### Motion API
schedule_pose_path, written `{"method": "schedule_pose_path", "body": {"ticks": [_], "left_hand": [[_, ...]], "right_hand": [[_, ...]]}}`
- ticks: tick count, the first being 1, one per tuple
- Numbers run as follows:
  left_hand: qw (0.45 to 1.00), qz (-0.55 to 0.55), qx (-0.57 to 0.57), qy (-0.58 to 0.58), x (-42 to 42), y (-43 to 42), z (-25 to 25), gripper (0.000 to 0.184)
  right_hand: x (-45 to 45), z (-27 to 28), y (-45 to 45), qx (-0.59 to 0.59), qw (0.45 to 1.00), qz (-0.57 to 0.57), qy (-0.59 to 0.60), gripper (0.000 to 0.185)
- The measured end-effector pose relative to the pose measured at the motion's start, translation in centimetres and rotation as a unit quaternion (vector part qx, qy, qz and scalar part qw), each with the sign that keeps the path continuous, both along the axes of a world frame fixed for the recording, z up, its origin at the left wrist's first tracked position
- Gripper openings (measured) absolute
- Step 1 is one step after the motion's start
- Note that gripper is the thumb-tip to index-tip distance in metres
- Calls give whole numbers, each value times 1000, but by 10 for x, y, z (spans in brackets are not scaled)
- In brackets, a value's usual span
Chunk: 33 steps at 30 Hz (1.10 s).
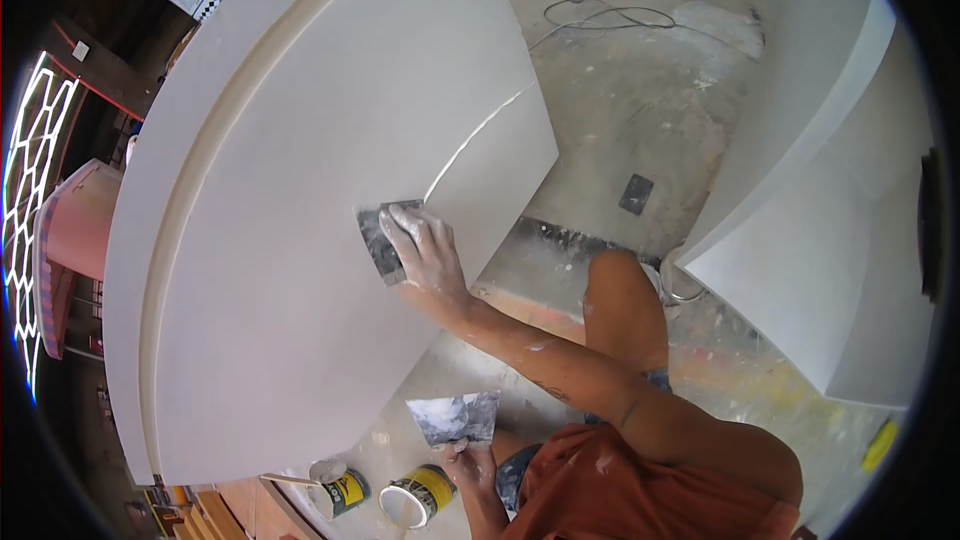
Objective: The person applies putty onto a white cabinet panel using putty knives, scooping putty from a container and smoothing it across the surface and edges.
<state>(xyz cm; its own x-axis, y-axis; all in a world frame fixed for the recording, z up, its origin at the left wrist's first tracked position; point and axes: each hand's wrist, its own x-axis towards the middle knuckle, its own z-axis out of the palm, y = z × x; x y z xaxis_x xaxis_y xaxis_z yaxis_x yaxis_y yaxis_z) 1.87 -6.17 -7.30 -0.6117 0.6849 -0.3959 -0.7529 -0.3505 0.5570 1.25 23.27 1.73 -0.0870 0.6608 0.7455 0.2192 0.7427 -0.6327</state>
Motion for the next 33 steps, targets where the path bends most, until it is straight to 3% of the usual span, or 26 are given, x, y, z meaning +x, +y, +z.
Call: {"method": "schedule_pose_path", "body": {"ticks": [2, 4, 8, 11, 14, 16, 20, 22, 26, 30, 33], "left_hand": [[999, -4, 29, -15, 0, 0, -1, 65], [999, 0, 22, -26, -9, -7, -12, 66], [999, -10, 29, -30, -2, -8, -5, 68], [999, -14, 25, -16, 7, 1, 12, 69], [999, -18, 16, -26, 6, -5, 13, 69], [999, -26, 14, -17, 4, -3, 14, 68], [999, -23, -12, -27, -1, -10, 5, 69], [999, -27, -11, -20, 2, -6, 10, 69], [1000, -23, -14, -14, 4, -2, 13, 69], [999, -32, -22, -21, 1, -2, 13, 69], [998, -30, -1, -51, 2, 0, 16, 57]], "right_hand": [[-9, -19, -5, 29, 1000, 6, -7, 65], [-14, -39, -10, 74, 993, 2, -95, 71], [18, -40, -19, -13, 984, 106, -145, 61], [60, -21, 27, -92, 995, 17, -19, 47], [87, -22, 118, -280, 950, -73, 114, 38], [106, -12, 168, -188, 966, -127, 122, 38], [112, 3, 210, -171, 964, -128, 157, 40], [102, -6, 223, -126, 966, -197, 109, 45], [90, 5, 191, -140, 967, -183, 105, 53], [64, 15, 139, -76, 982, -145, 89, 58], [41, 16, 94, -86, 988, -97, 78, 60]]}}
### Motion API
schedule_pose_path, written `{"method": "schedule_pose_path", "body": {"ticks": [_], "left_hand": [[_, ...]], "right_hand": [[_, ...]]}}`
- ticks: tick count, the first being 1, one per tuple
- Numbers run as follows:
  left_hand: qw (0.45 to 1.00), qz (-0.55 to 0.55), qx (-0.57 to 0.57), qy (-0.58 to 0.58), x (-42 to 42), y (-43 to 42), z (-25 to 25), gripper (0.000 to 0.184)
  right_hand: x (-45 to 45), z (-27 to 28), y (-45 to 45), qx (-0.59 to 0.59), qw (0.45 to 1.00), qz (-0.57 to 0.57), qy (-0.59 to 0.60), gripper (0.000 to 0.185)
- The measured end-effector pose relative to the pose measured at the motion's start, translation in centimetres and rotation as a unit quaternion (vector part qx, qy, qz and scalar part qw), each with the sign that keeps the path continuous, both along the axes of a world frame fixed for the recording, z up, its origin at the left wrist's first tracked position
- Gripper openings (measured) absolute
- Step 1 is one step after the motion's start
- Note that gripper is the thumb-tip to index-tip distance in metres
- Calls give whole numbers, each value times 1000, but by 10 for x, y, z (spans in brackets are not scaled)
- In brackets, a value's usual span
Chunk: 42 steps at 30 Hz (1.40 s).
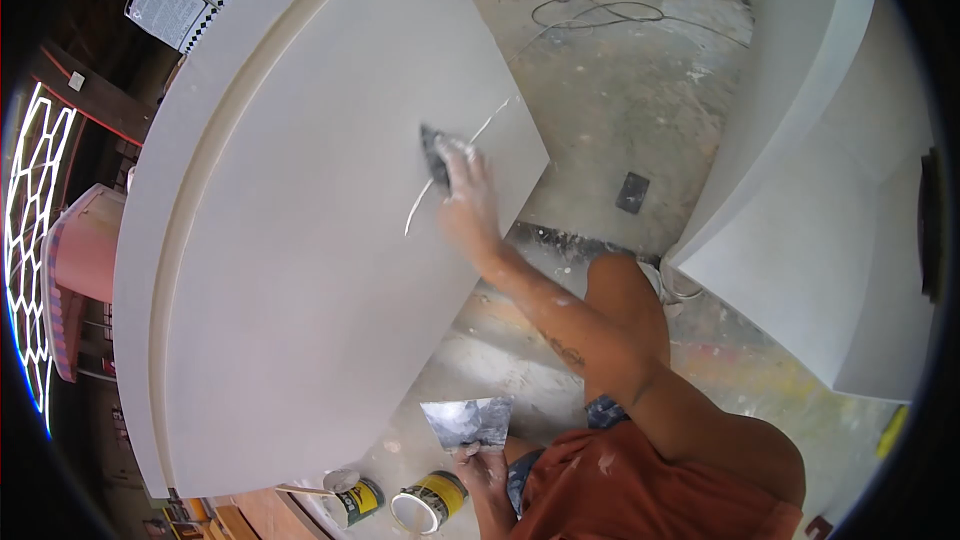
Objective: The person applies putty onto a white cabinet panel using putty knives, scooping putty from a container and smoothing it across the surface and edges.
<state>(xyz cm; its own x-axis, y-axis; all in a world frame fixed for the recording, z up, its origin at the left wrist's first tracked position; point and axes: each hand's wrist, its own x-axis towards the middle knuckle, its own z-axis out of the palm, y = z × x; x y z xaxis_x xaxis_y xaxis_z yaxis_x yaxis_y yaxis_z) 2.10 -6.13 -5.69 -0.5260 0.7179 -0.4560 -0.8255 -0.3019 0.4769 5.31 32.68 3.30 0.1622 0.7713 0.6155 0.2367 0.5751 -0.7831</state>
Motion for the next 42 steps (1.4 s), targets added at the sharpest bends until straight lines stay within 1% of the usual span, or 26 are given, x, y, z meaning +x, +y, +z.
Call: {"method": "schedule_pose_path", "body": {"ticks": [6, 12, 14, 15, 17, 18, 20, 21, 23, 25, 26, 27, 28, 29, 30, 31, 32, 33, 35, 36, 37, 38, 39, 40, 41, 42], "left_hand": [[998, 40, 50, -6, 8, 5, 6, 59], [995, 88, 32, -23, -1, 27, 14, 36], [995, 97, 13, -23, -8, 42, 14, 34], [997, 77, -19, -12, -13, 49, 22, 31], [997, 61, -38, -2, -17, 66, 31, 29], [998, 58, -13, -31, -18, 71, 37, 27], [996, 36, 55, -65, -25, 72, 34, 24], [993, 15, 96, -70, -27, 72, 32, 23], [991, -49, 127, 16, -32, 78, 37, 30], [989, -64, 125, 45, -30, 81, 54, 34], [988, -73, 59, 122, -26, 79, 66, 37], [976, -82, -7, 200, -25, 79, 74, 42], [966, -51, -35, 251, -23, 80, 77, 50], [965, -54, -33, 255, -26, 81, 78, 50], [967, -17, -14, 254, -28, 82, 77, 51], [967, 15, 7, 254, -32, 83, 76, 52], [948, -10, 60, 312, -40, 84, 69, 51], [947, -24, 64, 315, -38, 86, 72, 51], [829, -90, -58, 549, -31, 89, 78, 50], [667, -113, 20, 736, -35, 97, 78, 62], [665, -121, 26, 736, -36, 103, 79, 62], [567, -160, 27, 808, -31, 114, 90, 66], [459, -193, 27, 867, -30, 121, 96, 70], [499, -214, 4, 840, -34, 118, 91, 69], [495, -218, 9, 841, -40, 114, 87, 69], [413, -292, -15, 863, -45, 107, 83, 68]], "right_hand": [[-39, -20, -82, 30, 993, 87, -73, 66], [-35, -56, -121, 105, 969, 143, -171, 62], [-15, -55, -126, 51, 946, 263, -183, 59], [-5, -50, -133, 53, 943, 271, -185, 59], [19, -43, -137, 1, 919, 391, -40, 48], [32, -37, -148, 7, 917, 397, -41, 48], [58, -25, -175, 105, 833, 542, 41, 38], [67, -16, -185, 153, 816, 554, 61, 36], [53, -58, -195, 79, 816, 573, 7, 36], [45, -83, -176, 59, 877, 475, -37, 55], [63, -70, -161, 24, 849, 468, -242, 51], [69, -83, -155, 24, 852, 465, -241, 51], [67, -101, -149, -24, 881, 450, -145, 46], [67, -111, -144, -71, 898, 432, -48, 42], [78, -90, -148, -70, 899, 429, -47, 42], [94, -66, -156, -301, 812, 446, 227, 37], [103, -49, -159, -484, 614, 403, 475, 31], [103, -48, -160, -475, 619, 396, 484, 31], [103, -49, -169, -567, 431, 460, 530, 22], [104, -55, -175, -556, 434, 493, 509, 20], [108, -58, -174, -551, 438, 488, 516, 20], [114, -51, -173, -509, 508, 506, 476, 30], [120, -58, -166, -412, 625, 544, 379, 39], [126, -65, -160, -297, 747, 534, 261, 48], [133, -72, -153, -187, 838, 484, 172, 57], [140, -64, -139, -220, 829, 464, 220, 52]]}}
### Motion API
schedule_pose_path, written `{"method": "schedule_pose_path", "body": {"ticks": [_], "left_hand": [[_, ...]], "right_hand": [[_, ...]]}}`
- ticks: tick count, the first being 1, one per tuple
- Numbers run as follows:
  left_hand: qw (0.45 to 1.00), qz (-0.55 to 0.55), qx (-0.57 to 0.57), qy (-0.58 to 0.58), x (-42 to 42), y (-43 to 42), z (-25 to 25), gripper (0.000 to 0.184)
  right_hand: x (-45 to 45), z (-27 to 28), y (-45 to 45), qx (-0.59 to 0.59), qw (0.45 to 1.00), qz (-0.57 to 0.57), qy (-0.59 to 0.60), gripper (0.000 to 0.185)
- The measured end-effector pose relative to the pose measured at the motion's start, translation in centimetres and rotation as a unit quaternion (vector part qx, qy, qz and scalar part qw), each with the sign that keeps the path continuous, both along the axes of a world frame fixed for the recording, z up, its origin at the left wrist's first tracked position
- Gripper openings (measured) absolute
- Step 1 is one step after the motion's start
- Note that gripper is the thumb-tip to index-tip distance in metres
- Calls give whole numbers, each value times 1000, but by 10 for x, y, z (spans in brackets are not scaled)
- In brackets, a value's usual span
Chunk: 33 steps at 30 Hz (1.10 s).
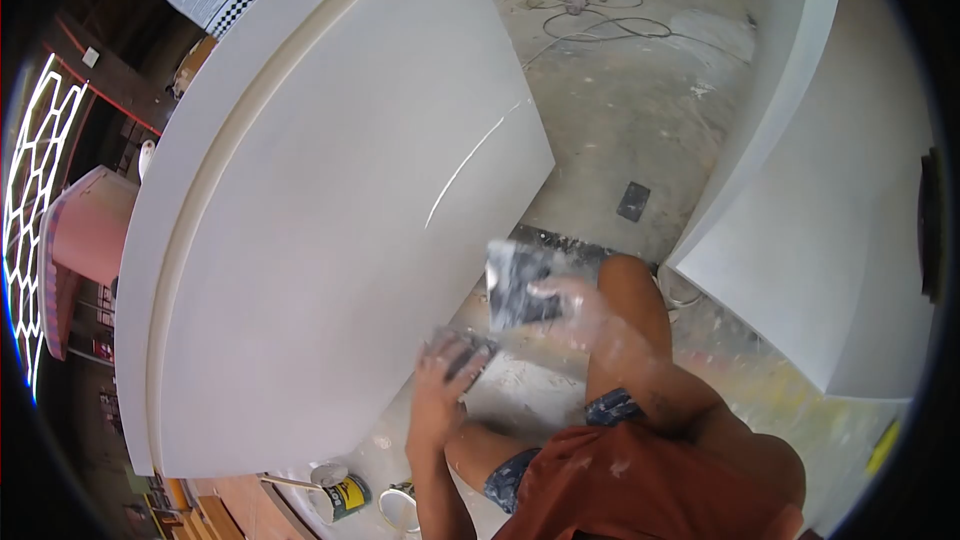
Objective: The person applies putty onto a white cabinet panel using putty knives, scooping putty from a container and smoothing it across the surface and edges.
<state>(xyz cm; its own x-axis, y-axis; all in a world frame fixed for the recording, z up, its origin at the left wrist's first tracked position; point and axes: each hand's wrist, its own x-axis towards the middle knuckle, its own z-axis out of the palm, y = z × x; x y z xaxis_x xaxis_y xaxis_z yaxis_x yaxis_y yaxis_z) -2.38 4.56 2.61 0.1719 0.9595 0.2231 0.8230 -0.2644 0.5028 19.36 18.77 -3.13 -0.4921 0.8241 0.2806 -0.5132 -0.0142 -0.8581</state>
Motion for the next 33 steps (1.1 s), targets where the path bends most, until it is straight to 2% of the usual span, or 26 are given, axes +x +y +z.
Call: {"method": "schedule_pose_path", "body": {"ticks": [1, 2, 3, 4, 5, 7, 8, 10, 13, 17, 19, 20, 22, 23, 25, 28, 33], "left_hand": [[994, -31, -67, 84, -3, -8, -7, 66], [994, -33, -68, 85, 0, -17, -18, 66], [998, 8, -53, -22, 6, -25, -31, 63], [990, 50, -39, -128, 11, -31, -40, 60], [990, 48, -42, -125, 18, -35, -42, 60], [980, 113, 11, -166, 31, -40, -42, 54], [979, 139, -7, -152, 33, -48, -46, 51], [971, 173, -18, -162, 41, -61, -51, 51], [960, 212, -37, -178, 38, -81, -66, 51], [945, 242, -42, -216, 31, -101, -80, 53], [934, 253, -50, -245, 30, -101, -84, 54], [922, 267, -57, -274, 31, -101, -87, 55], [915, 280, -59, -284, 29, -97, -94, 53], [908, 295, -60, -293, 30, -93, -91, 52], [910, 280, -54, -301, 34, -86, -85, 52], [916, 266, -40, -299, 34, -84, -85, 52], [913, 277, -62, -294, 28, -100, -95, 52]], "right_hand": [[2, 7, 22, -72, 997, -6, 6, 43], [3, 14, 45, -146, 989, -17, 17, 35], [1, 20, 75, -238, 971, -21, 15, 29], [-6, 5, 109, -197, 975, -103, -22, 31], [-15, -14, 142, -154, 969, -184, -61, 33], [-30, -15, 188, -60, 936, -327, -111, 33], [-35, -20, 209, -61, 936, -328, -110, 33], [-45, -29, 239, 45, 878, -446, -170, 34], [-49, -8, 242, 39, 863, -464, -196, 38], [-72, -17, 243, 42, 847, -483, -218, 36], [-87, -23, 220, 97, 809, -514, -269, 35], [-85, -24, 208, 97, 807, -516, -271, 35], [-78, -19, 192, 112, 863, -423, -252, 36], [-74, -19, 194, 112, 862, -424, -253, 36], [-65, -18, 204, 27, 854, -448, -264, 38], [-56, -9, 229, 14, 868, -451, -210, 39], [-59, 3, 247, 19, 863, -461, -206, 38]]}}
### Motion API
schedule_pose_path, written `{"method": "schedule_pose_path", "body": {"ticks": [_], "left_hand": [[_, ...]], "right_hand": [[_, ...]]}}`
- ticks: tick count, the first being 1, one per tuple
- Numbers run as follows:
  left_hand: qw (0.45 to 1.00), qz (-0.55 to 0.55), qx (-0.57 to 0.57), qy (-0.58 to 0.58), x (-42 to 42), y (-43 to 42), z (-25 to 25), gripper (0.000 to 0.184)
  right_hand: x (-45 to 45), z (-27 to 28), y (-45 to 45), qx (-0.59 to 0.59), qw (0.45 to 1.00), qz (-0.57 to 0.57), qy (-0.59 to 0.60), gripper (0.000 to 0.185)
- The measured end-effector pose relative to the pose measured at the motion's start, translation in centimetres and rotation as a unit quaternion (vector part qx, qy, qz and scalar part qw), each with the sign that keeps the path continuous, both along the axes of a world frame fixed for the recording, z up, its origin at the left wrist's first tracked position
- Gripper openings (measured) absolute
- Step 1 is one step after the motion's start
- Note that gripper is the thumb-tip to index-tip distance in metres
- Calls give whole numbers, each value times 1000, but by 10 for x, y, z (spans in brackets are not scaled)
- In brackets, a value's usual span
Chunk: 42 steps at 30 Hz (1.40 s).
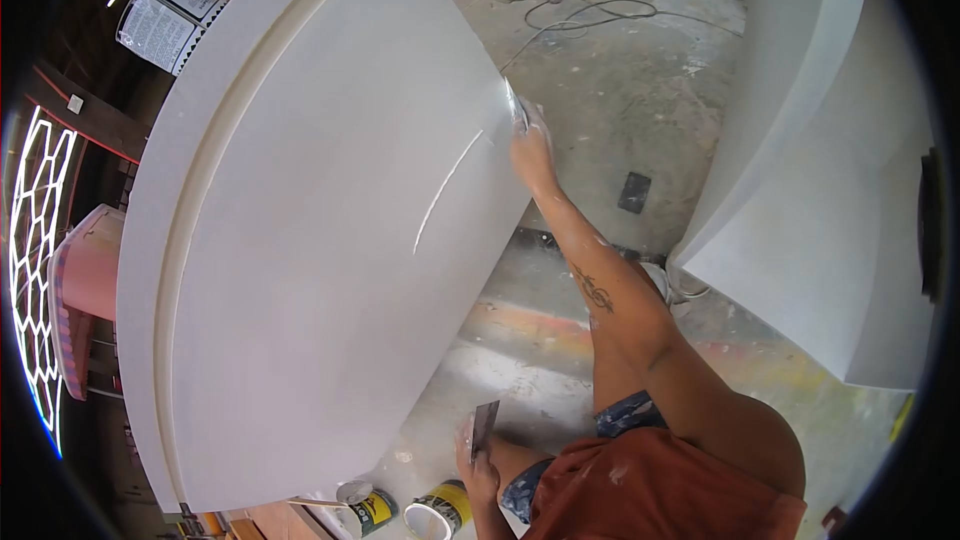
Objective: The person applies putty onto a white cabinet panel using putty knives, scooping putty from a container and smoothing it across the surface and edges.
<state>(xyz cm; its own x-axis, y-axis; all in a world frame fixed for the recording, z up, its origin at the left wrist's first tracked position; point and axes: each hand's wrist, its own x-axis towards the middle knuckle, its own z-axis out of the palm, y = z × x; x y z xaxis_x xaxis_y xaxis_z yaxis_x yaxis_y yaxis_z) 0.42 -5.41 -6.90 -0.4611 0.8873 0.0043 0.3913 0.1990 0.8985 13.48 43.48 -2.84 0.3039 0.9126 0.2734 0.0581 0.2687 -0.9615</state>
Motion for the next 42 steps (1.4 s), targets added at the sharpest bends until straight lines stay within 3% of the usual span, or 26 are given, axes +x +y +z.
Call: {"method": "schedule_pose_path", "body": {"ticks": [5, 7, 11, 14, 18, 20, 25, 30, 33, 34, 36, 38, 42], "left_hand": [[998, 43, -46, -6, -6, -25, -17, 50], [997, 62, -44, -9, -9, -35, -30, 48], [993, 84, -30, -80, -12, -34, -40, 47], [959, 157, 23, -234, -8, -30, -45, 49], [949, 203, -12, -241, -5, -25, -35, 50], [864, 220, 117, -438, 3, -13, -19, 55], [827, 228, 177, -482, -1, -15, -20, 69], [823, 233, 186, -484, -1, -20, -30, 66], [800, 248, 173, -518, 4, -17, -22, 66], [802, 240, 173, -518, 6, -14, -19, 66], [817, 212, 203, -497, 16, -3, -3, 70], [809, 207, 190, -517, 17, -2, -4, 71], [808, 210, 173, -523, 16, -3, 3, 72]], "right_hand": [[-9, 4, -3, 15, 1000, -17, 5, 36], [-17, 2, -8, 105, 989, -79, -67, 37], [-32, 14, -46, 141, 984, -53, -91, 47], [-52, 15, -80, 190, 979, -1, -80, 59], [-88, 13, -133, 178, 978, 91, -51, 69], [-101, 10, -159, 183, 975, 117, -49, 70], [-130, -11, -197, 228, 955, 158, -107, 74], [-131, -42, -220, 274, 932, 172, -161, 69], [-100, -39, -224, 235, 896, 292, -237, 65], [-85, -28, -219, 237, 898, 284, -238, 65], [-57, -9, -202, 123, 945, 269, -140, 62], [-54, -22, -143, 10, 988, 143, -56, 46], [-6, 14, -35, 54, 998, -3, -17, 42]]}}
